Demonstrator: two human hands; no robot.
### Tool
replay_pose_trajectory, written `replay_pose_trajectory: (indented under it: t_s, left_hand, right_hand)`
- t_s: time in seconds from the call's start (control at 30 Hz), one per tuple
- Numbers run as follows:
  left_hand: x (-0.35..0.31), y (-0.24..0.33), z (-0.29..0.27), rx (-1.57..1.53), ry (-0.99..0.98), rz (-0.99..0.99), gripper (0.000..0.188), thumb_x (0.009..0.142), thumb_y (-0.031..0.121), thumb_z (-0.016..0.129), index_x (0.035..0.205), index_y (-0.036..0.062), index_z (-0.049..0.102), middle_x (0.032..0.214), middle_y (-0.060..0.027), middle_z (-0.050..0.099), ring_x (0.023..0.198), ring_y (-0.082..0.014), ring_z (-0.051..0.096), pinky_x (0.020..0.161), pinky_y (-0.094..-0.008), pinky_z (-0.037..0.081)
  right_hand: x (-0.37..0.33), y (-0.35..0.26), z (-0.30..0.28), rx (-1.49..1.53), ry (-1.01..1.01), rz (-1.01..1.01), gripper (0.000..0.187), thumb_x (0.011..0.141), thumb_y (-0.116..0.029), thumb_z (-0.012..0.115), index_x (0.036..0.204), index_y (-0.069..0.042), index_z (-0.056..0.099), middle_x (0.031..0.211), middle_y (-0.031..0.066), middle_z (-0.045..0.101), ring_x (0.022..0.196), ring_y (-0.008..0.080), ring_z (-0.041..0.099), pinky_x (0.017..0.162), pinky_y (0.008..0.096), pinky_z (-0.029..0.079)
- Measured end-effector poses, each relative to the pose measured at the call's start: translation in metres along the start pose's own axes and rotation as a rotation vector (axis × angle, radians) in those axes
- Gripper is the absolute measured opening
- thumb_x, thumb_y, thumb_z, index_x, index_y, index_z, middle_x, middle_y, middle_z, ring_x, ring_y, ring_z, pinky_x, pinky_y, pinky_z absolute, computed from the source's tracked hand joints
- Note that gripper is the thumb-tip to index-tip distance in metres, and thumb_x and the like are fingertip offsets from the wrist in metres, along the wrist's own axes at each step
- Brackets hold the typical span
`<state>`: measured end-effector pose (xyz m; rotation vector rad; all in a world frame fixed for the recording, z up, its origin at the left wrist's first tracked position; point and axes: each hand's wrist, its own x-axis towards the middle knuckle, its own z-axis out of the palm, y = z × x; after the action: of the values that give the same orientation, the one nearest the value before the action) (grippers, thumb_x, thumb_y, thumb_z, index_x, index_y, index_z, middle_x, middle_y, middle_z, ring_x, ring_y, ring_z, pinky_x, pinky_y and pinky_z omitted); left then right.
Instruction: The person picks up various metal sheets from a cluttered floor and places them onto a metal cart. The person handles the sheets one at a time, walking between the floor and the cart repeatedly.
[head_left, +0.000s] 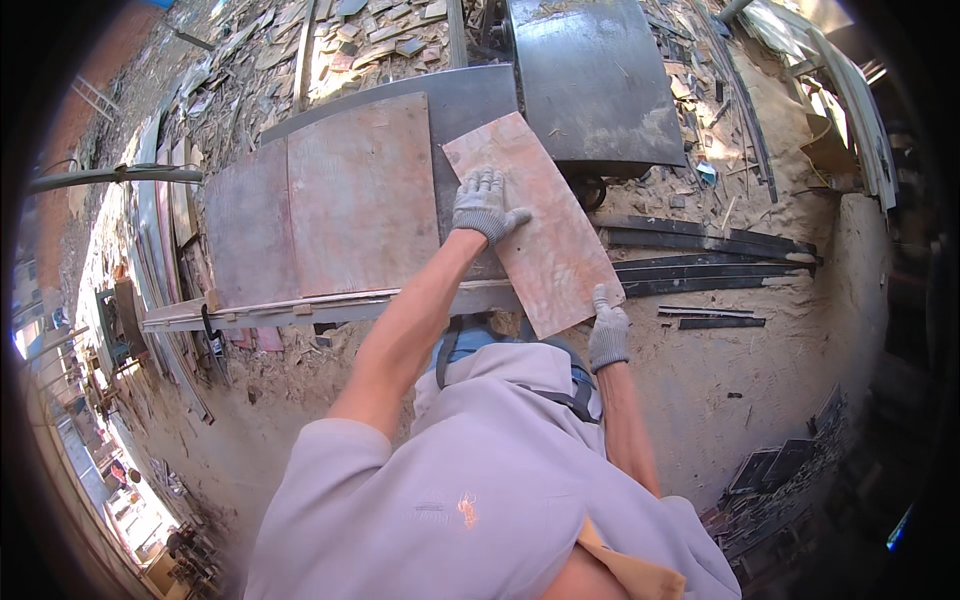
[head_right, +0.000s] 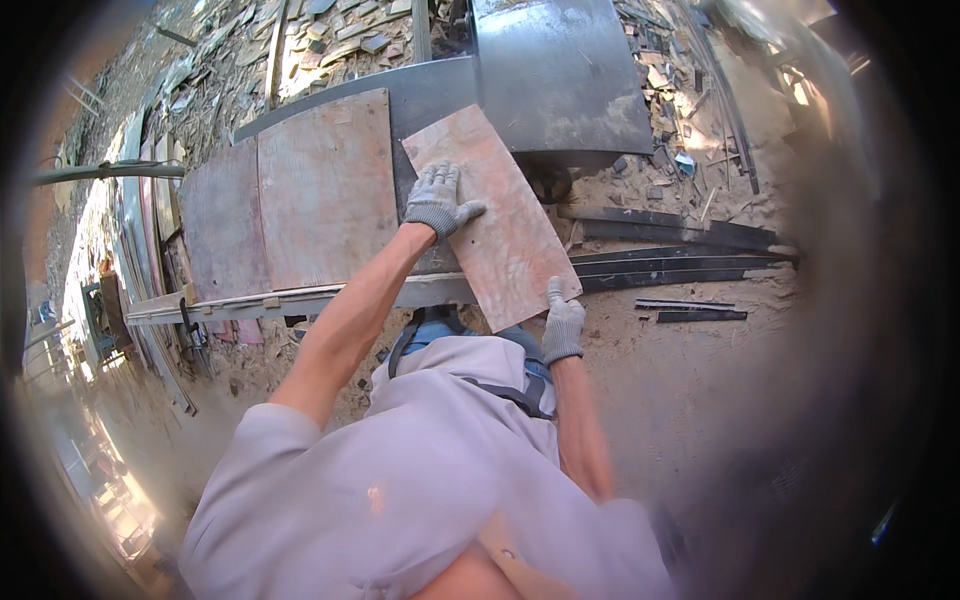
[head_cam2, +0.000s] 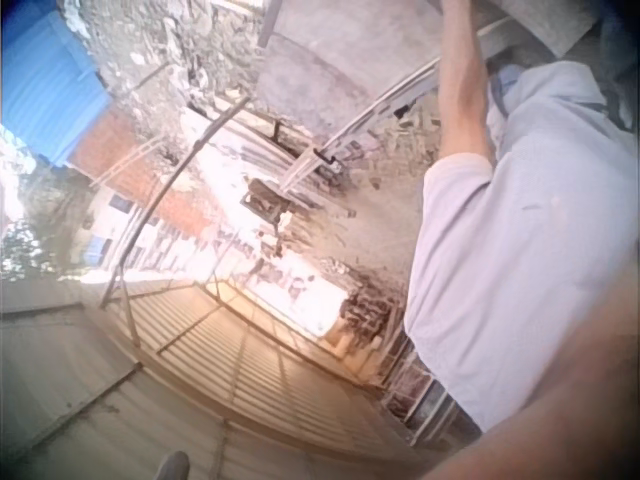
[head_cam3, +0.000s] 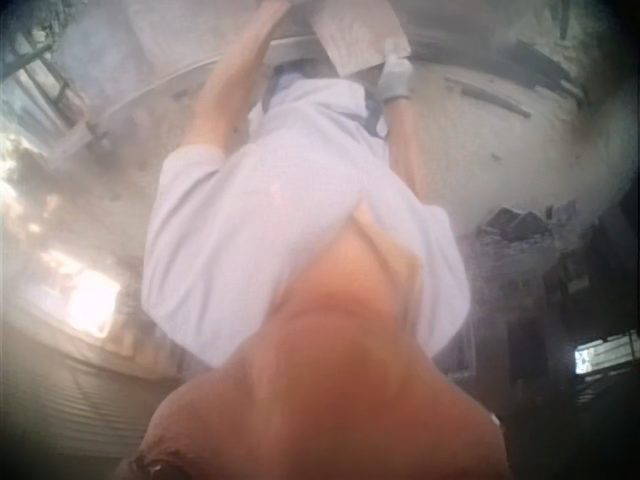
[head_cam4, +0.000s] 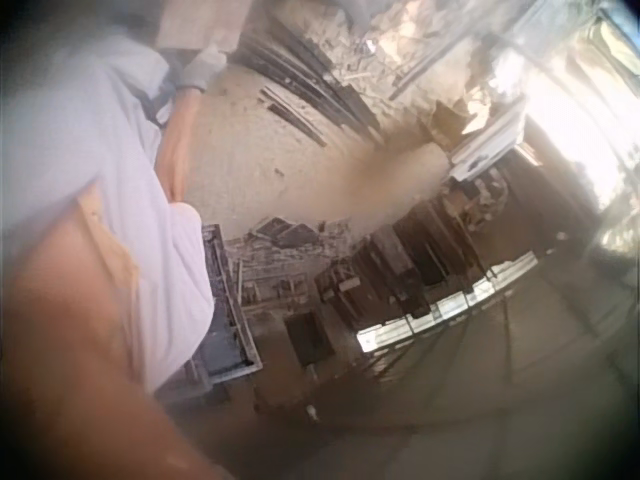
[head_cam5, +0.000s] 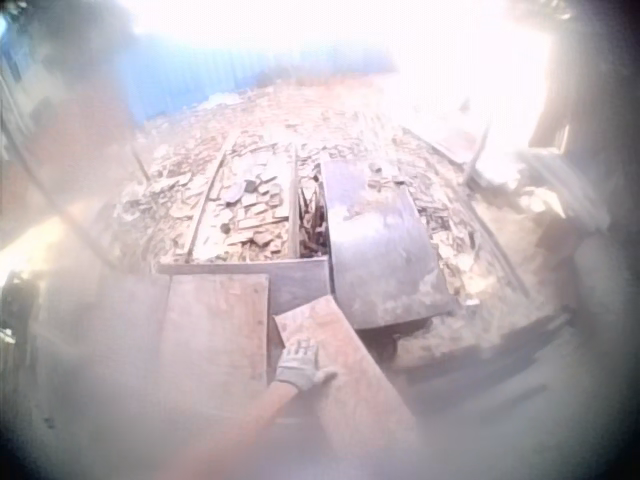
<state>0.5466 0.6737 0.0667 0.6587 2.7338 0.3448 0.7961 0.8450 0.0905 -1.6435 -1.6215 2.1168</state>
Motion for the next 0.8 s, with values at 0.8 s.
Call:
replay_pose_trajectory:
  t_s: [0.8]
  left_hand:
    - [0.013,-0.062,0.052,-2.439,-0.107,-0.563,0.060,0.103,0.052,0.046,0.142,0.0062,0.048,0.141,-0.0168,0.057,0.128,-0.0366,0.056,0.106,-0.0566,0.047]
  right_hand:
    - [-0.027,-0.021,-0.060,-0.052,-0.204,-0.263,0.030,0.096,-0.027,0.072,0.112,-0.001,0.069,0.092,0.0016,0.073,0.072,0.0100,0.064,0.064,0.0276,0.054]
